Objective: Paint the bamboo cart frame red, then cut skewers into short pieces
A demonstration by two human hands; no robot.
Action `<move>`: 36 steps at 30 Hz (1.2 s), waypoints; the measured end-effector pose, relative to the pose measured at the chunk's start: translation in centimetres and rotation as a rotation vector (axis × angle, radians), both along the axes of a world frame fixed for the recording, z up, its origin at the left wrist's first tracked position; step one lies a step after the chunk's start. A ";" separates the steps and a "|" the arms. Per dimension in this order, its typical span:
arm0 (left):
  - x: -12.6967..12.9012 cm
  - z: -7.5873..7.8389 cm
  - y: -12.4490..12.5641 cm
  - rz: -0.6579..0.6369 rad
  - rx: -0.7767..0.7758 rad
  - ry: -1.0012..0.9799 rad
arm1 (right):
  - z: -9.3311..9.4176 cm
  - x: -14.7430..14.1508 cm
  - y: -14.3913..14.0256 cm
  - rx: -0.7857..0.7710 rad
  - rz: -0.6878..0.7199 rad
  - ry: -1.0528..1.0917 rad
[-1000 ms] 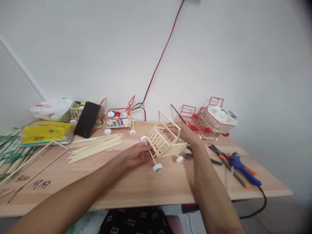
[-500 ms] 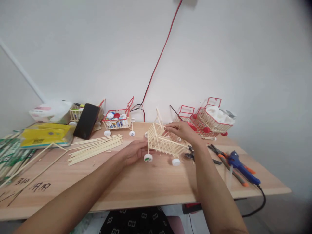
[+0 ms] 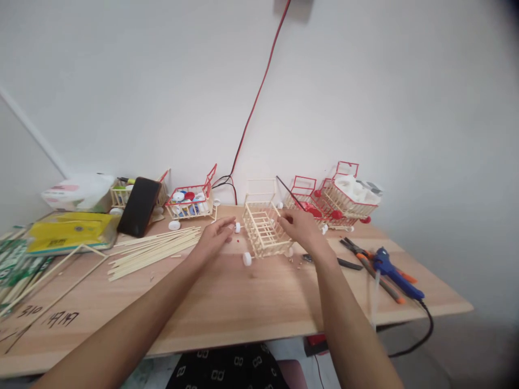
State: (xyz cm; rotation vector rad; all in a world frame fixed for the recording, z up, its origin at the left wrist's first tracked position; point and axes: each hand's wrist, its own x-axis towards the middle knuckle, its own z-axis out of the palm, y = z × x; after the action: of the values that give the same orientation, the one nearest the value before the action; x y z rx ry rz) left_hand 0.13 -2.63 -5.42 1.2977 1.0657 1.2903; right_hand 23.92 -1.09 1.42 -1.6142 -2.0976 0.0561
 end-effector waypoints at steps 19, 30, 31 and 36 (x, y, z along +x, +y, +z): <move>-0.7 0.6 0.2 0.205 0.152 0.012 | 1.7 8.2 -7.1 0.095 -0.278 0.253; -0.3 0.5 -0.4 0.191 0.191 0.094 | 2.4 15.7 -9.2 0.076 -0.425 0.312; -0.2 0.4 -0.3 0.183 0.185 0.077 | 2.7 15.8 -8.7 0.101 -0.434 0.309; 0.1 -0.5 0.1 0.175 0.129 -0.036 | 4.0 13.6 -3.3 0.187 -0.290 0.092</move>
State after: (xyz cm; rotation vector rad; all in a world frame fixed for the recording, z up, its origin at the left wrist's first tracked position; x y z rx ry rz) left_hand 0.27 -2.51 -5.93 1.2934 1.1056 1.5294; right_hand 37.52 -4.35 5.47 -1.7457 -1.7269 -0.1553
